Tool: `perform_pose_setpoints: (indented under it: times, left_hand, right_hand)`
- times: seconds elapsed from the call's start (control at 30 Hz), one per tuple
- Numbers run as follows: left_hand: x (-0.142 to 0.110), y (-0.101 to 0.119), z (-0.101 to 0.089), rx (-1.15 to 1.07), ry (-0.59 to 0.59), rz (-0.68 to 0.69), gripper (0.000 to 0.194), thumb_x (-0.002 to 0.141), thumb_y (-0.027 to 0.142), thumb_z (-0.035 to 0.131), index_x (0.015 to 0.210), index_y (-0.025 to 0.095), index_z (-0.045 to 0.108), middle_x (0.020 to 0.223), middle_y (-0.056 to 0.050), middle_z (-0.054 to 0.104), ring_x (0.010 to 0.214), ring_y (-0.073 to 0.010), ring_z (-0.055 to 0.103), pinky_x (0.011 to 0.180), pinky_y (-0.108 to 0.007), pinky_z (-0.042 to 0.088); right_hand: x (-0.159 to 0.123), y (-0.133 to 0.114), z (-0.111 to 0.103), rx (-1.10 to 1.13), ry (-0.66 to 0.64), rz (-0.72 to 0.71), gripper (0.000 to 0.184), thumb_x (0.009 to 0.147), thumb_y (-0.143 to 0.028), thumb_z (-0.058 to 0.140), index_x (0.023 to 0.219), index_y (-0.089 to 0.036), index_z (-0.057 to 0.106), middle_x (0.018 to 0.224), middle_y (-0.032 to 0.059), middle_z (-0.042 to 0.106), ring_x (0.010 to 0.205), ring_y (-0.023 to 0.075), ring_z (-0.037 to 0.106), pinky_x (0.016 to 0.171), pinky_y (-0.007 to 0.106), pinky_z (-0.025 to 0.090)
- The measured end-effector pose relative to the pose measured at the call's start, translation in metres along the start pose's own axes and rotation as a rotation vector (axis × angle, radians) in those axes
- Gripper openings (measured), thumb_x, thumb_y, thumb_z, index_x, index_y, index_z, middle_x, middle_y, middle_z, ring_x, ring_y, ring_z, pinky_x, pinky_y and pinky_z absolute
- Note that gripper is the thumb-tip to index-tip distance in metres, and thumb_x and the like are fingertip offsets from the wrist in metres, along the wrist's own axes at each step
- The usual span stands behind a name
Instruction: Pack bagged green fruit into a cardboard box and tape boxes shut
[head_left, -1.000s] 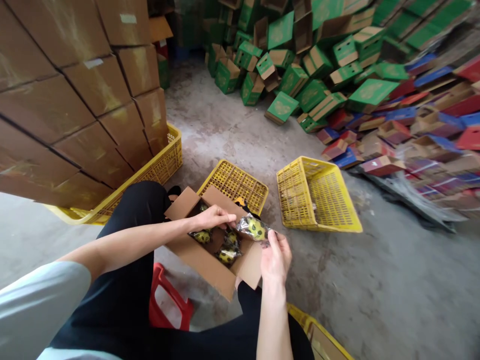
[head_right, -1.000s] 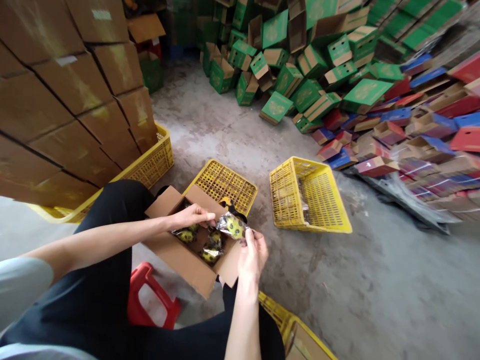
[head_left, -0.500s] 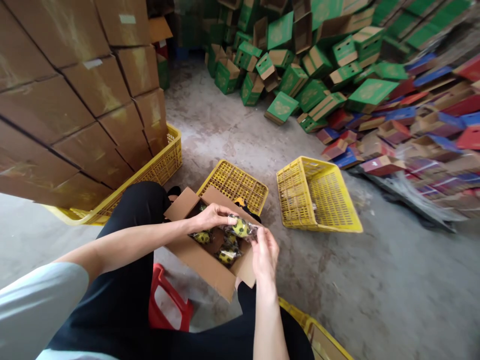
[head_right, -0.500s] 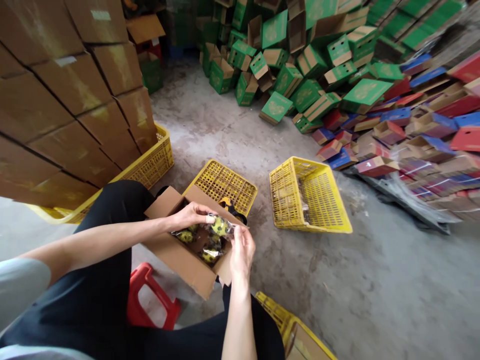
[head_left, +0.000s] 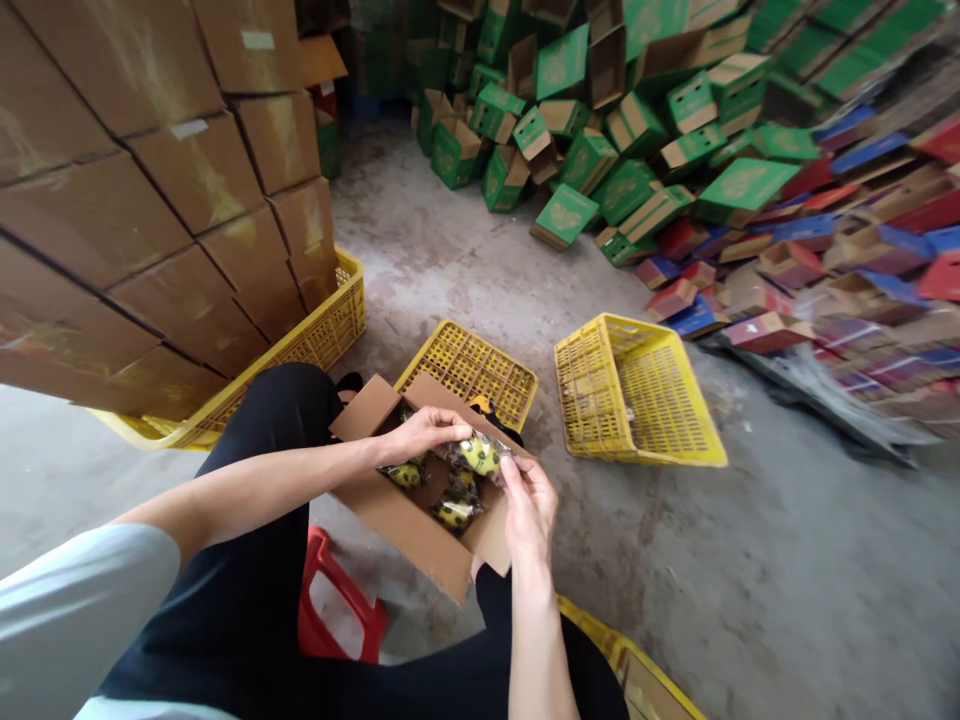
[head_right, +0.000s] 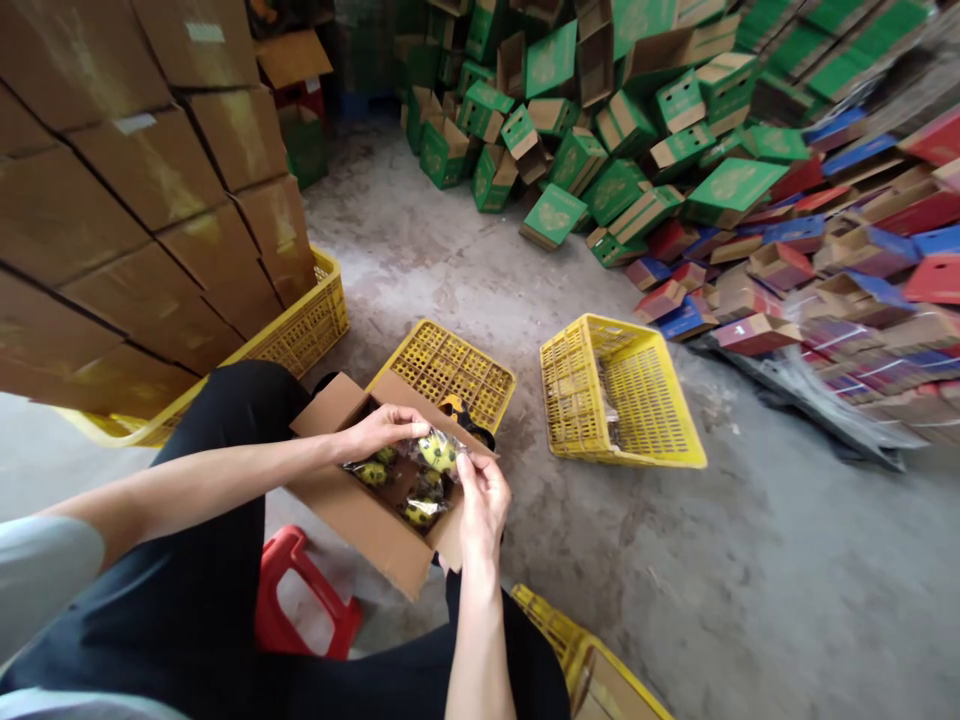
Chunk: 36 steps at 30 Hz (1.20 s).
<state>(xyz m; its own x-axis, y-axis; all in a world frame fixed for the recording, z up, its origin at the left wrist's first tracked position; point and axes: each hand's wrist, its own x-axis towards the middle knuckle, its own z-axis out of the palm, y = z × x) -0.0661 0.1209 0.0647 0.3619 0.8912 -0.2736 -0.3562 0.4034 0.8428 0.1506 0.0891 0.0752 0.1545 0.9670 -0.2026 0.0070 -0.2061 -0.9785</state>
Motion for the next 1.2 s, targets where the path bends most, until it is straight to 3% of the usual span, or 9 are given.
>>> perform_pose_setpoints:
  times: [0.17,0.27,0.4,0.63,0.87,0.93,1.03,1.1,1.2]
  left_hand:
    - [-0.003,0.000,0.002,-0.046,-0.116,-0.167,0.072,0.069,0.056,0.091,0.126,0.019,0.068,0.115,-0.012,0.074,0.090,-0.0207,0.075,0.075,-0.030,0.059]
    - [-0.003,0.002,0.002,-0.033,-0.172,-0.199,0.068,0.073,0.064,0.085,0.117,0.013,0.073,0.109,-0.015,0.076,0.083,-0.0195,0.076,0.072,-0.027,0.057]
    - [-0.002,0.003,0.000,-0.044,-0.105,-0.175,0.069,0.074,0.069,0.081,0.110,0.011,0.075,0.099,-0.013,0.078,0.073,-0.0160,0.074,0.065,-0.023,0.054]
    - [-0.005,0.004,0.003,-0.020,-0.086,-0.225,0.069,0.075,0.073,0.077,0.103,0.011,0.076,0.096,-0.012,0.079,0.070,-0.0158,0.073,0.061,-0.022,0.050]
    - [0.006,0.000,-0.005,-0.217,-0.146,-0.481,0.089,0.081,0.093,0.045,0.107,0.013,0.075,0.097,-0.014,0.078,0.072,-0.0208,0.073,0.056,-0.024,0.052]
    - [0.006,-0.002,-0.007,-0.257,-0.169,-0.494,0.077,0.083,0.084,0.058,0.108,0.013,0.076,0.096,-0.013,0.078,0.073,-0.0187,0.072,0.060,-0.023,0.053]
    - [0.003,0.000,-0.008,-0.287,-0.189,-0.393,0.054,0.078,0.053,0.086,0.116,0.016,0.075,0.105,-0.011,0.078,0.079,-0.0155,0.072,0.068,-0.022,0.054]
    - [0.001,0.002,-0.007,-0.291,-0.206,-0.296,0.058,0.071,0.037,0.094,0.122,0.017,0.074,0.116,-0.012,0.076,0.088,-0.0164,0.072,0.077,-0.025,0.054]
    - [0.002,0.003,-0.004,-0.284,-0.201,-0.192,0.065,0.064,0.027,0.098,0.124,0.018,0.074,0.126,-0.014,0.072,0.103,-0.0210,0.071,0.093,-0.033,0.053]
  right_hand:
    - [0.000,-0.002,0.001,-0.030,-0.025,0.003,0.035,0.076,-0.050,0.085,0.088,-0.019,0.074,0.086,0.0041,0.076,0.080,0.0203,0.068,0.079,0.033,0.054]
    - [0.000,-0.005,0.003,0.034,-0.048,0.045,0.039,0.081,-0.056,0.079,0.091,-0.019,0.075,0.094,0.0071,0.078,0.089,0.0237,0.071,0.082,0.036,0.057]
    - [-0.002,-0.012,0.006,0.109,-0.136,0.086,0.050,0.087,-0.065,0.068,0.111,-0.021,0.076,0.120,0.0118,0.076,0.107,0.0279,0.072,0.089,0.041,0.059]
    - [-0.001,0.001,0.002,-0.044,-0.138,0.051,0.036,0.081,-0.053,0.080,0.093,-0.019,0.077,0.092,0.0054,0.079,0.083,0.0220,0.071,0.081,0.033,0.058]
    - [0.003,0.008,-0.005,-0.019,-0.048,-0.043,0.034,0.081,-0.046,0.081,0.102,-0.019,0.080,0.108,0.0086,0.080,0.101,0.0254,0.073,0.099,0.043,0.054]
    - [0.003,0.003,-0.004,-0.012,-0.084,-0.055,0.032,0.081,-0.043,0.080,0.103,-0.021,0.081,0.111,0.0094,0.079,0.107,0.0268,0.072,0.103,0.045,0.052]
    - [0.002,-0.006,-0.002,0.014,-0.145,-0.075,0.022,0.081,-0.038,0.077,0.097,-0.023,0.082,0.127,0.0097,0.075,0.123,0.0289,0.066,0.108,0.045,0.050]
    - [0.001,-0.012,-0.001,0.072,-0.154,-0.043,0.020,0.082,-0.037,0.073,0.095,-0.024,0.082,0.142,0.0090,0.067,0.133,0.0299,0.060,0.107,0.044,0.051]
    - [0.001,-0.018,0.002,0.188,-0.164,0.067,0.034,0.087,-0.045,0.068,0.116,-0.029,0.077,0.150,0.0082,0.060,0.136,0.0300,0.058,0.102,0.046,0.055]
